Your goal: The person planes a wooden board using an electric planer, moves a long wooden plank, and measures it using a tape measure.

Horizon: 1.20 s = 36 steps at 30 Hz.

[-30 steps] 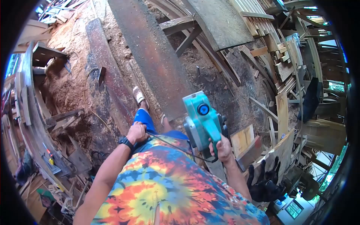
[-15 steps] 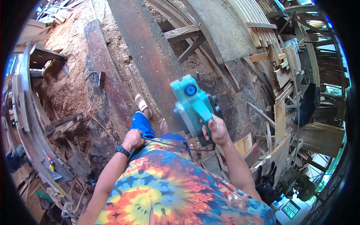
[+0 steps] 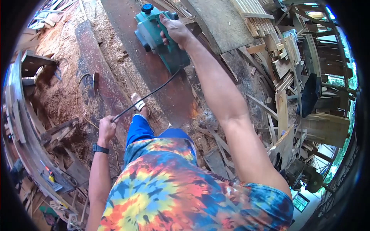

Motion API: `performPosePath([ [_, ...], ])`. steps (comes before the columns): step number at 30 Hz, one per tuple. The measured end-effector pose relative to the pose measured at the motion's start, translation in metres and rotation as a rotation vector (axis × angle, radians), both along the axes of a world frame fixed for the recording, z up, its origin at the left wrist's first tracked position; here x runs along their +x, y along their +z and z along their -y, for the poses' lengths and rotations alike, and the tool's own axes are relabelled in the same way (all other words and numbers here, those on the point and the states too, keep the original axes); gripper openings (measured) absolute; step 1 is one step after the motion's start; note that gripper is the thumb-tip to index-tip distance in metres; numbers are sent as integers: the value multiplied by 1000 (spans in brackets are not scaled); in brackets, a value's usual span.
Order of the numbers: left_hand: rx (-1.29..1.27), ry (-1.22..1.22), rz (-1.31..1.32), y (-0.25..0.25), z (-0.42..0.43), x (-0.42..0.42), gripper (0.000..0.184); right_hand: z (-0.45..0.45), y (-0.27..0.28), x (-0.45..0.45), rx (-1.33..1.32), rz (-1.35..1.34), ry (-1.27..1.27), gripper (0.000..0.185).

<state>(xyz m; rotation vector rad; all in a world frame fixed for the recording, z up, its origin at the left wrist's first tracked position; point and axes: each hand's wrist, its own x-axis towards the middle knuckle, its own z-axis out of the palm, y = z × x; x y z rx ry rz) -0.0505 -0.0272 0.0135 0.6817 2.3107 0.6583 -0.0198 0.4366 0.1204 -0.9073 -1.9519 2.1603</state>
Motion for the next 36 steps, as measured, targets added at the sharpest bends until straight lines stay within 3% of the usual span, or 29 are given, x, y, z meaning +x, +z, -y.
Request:
performPosePath([
  [6, 43, 113, -41, 4, 9, 75, 35, 70, 5, 150, -40, -3, -35, 51],
  [9, 26, 13, -33, -20, 11, 123, 37, 115, 22, 257, 76, 19, -30, 48],
  [13, -63, -28, 43, -28, 3, 170, 39, 163, 18, 387, 102, 184, -48, 69],
  [16, -70, -134, 41, -28, -6, 190, 40, 180, 22, 426, 2, 235, -105, 83],
  [21, -64, -107, 50, -30, -12, 198, 41, 170, 29, 400, 14, 248, -94, 89],
  [29, -22, 86, -11, -30, 2, 170, 46, 110, 8, 257, 82, 127, -53, 68],
  [33, -39, 148, -21, -20, 8, 154, 50, 68, -8, 167, 153, -156, 91, 64],
  [36, -79, 169, -21, -16, 21, 147, 52, 68, -13, 150, 8, -166, 105, 61],
])
